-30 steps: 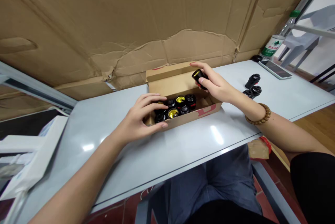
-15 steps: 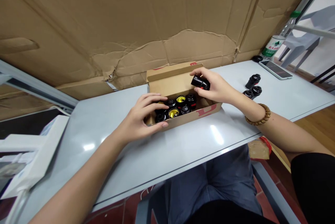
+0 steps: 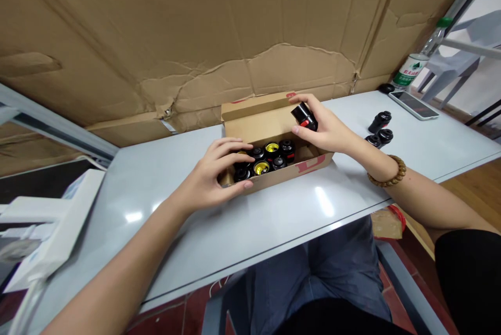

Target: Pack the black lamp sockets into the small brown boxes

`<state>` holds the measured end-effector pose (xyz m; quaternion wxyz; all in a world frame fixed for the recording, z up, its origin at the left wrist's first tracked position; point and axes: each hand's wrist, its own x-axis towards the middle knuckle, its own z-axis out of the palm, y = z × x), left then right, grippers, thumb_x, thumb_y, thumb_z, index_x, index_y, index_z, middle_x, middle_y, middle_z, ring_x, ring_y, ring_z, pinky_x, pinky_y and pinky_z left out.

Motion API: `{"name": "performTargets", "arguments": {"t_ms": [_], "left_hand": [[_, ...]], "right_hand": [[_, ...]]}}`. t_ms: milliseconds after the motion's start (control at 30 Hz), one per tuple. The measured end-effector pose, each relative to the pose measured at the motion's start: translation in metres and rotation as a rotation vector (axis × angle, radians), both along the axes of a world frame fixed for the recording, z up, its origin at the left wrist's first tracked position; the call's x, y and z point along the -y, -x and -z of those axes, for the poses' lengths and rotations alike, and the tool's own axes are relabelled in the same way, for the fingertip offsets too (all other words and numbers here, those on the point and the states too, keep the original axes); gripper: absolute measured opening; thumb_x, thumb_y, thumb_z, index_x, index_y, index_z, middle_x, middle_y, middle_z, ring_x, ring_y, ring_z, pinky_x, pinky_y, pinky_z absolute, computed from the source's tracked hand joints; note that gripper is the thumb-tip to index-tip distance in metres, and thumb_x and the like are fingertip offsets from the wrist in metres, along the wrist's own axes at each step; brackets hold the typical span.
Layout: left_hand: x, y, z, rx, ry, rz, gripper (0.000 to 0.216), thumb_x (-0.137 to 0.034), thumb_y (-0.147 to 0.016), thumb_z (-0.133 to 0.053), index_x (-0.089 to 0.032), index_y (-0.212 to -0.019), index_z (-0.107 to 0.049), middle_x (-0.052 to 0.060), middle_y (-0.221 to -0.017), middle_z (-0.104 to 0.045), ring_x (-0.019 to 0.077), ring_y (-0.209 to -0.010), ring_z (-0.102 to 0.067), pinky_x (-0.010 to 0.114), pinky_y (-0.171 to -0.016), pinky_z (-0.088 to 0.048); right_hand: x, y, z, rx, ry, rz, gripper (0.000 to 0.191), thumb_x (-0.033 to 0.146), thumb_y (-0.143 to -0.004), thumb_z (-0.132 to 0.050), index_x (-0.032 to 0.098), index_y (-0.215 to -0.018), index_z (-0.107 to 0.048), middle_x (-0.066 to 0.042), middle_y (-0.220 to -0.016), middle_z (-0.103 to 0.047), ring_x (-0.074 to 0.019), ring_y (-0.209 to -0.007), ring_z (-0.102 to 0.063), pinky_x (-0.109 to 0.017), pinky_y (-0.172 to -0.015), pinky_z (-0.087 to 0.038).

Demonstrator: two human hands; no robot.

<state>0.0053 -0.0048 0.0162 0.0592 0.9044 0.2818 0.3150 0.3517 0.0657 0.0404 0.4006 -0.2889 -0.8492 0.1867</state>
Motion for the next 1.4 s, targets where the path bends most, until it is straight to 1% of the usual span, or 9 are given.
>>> {"name": "performTargets", "arguments": {"t_ms": [133,233,467,600,700,933,1133,1300,1400], "left_hand": [[0.002,0.001,-0.001,-0.01,0.021,0.013,0.033,-0.032,-0.103,-0.075,-0.027,-0.135,-0.073,0.012,-0.151,-0.073,0.0356,-0.148,-0.062,0.062,-0.126,-0.052],[0.002,0.003,-0.001,-0.012,0.039,0.029,0.035,-0.03,-0.102,-0.072,-0.028,-0.137,-0.072,0.012,-0.153,-0.072,0.0358,-0.15,-0.06,0.062,-0.127,-0.051],[0.0,0.005,0.001,0.035,0.074,0.074,0.045,-0.031,-0.099,-0.066,-0.029,-0.144,-0.069,0.011,-0.154,-0.072,0.0366,-0.15,-0.06,0.062,-0.128,-0.049],[-0.002,0.007,0.002,0.067,0.073,0.09,0.054,-0.037,-0.099,-0.067,-0.029,-0.153,-0.063,0.013,-0.153,-0.072,0.0377,-0.149,-0.061,0.063,-0.127,-0.051],[-0.004,0.009,0.004,0.056,0.092,0.078,0.059,-0.044,-0.101,-0.067,-0.029,-0.157,-0.06,0.014,-0.154,-0.071,0.0388,-0.15,-0.06,0.064,-0.127,-0.051],[-0.005,0.012,0.009,0.09,0.133,0.059,0.062,-0.063,-0.109,-0.055,-0.029,-0.162,-0.056,0.015,-0.156,-0.068,0.0398,-0.149,-0.059,0.064,-0.127,-0.05],[-0.004,0.011,0.007,0.073,0.121,0.056,0.061,-0.057,-0.107,-0.058,-0.03,-0.162,-0.056,0.014,-0.156,-0.068,0.0398,-0.149,-0.058,0.064,-0.127,-0.05],[-0.004,0.009,0.004,0.056,0.105,0.069,0.06,-0.049,-0.106,-0.062,-0.031,-0.162,-0.056,0.013,-0.156,-0.068,0.0386,-0.149,-0.058,0.062,-0.127,-0.051],[-0.004,0.01,0.003,0.043,0.096,0.072,0.061,-0.044,-0.102,-0.065,-0.031,-0.161,-0.056,0.013,-0.155,-0.069,0.0379,-0.149,-0.059,0.061,-0.127,-0.051]], "right_hand": [[-0.001,-0.002,0.0,0.036,0.007,0.018,0.043,0.035,-0.095,-0.065,0.025,-0.135,-0.055,-0.006,-0.114,-0.072,-0.0225,-0.084,-0.063,-0.041,-0.082,-0.056],[0.001,-0.002,-0.001,0.053,0.029,0.017,0.04,0.031,-0.091,-0.064,0.026,-0.13,-0.056,-0.002,-0.1,-0.068,-0.0213,-0.081,-0.059,-0.037,-0.076,-0.051],[0.001,-0.002,-0.001,0.049,0.013,0.016,0.04,0.029,-0.089,-0.065,0.025,-0.128,-0.056,-0.001,-0.099,-0.067,-0.02,-0.079,-0.057,-0.035,-0.075,-0.05],[0.0,-0.002,0.0,0.021,0.003,0.032,0.045,0.036,-0.096,-0.064,0.023,-0.138,-0.055,-0.009,-0.122,-0.071,-0.0249,-0.091,-0.064,-0.043,-0.089,-0.055],[0.001,-0.002,0.0,0.015,0.078,0.028,0.05,0.032,-0.099,-0.056,0.022,-0.148,-0.051,-0.013,-0.138,-0.071,-0.0296,-0.103,-0.068,-0.051,-0.101,-0.057],[0.006,-0.001,-0.004,-0.03,0.164,0.0,0.048,0.028,-0.103,-0.049,0.02,-0.15,-0.052,-0.017,-0.161,-0.062,-0.0337,-0.123,-0.067,-0.058,-0.115,-0.056],[0.001,-0.001,0.001,-0.018,0.091,0.01,0.052,0.039,-0.102,-0.059,0.022,-0.151,-0.052,-0.017,-0.162,-0.062,-0.0369,-0.133,-0.065,-0.057,-0.118,-0.053],[-0.001,-0.002,0.003,0.018,0.017,0.027,0.054,0.038,-0.096,-0.065,0.024,-0.146,-0.053,-0.016,-0.157,-0.064,-0.0306,-0.107,-0.068,-0.05,-0.098,-0.058],[0.0,-0.003,0.001,0.052,0.022,0.028,0.05,0.033,-0.092,-0.064,0.024,-0.141,-0.055,-0.01,-0.128,-0.073,-0.0241,-0.087,-0.063,-0.043,-0.085,-0.055]]}}
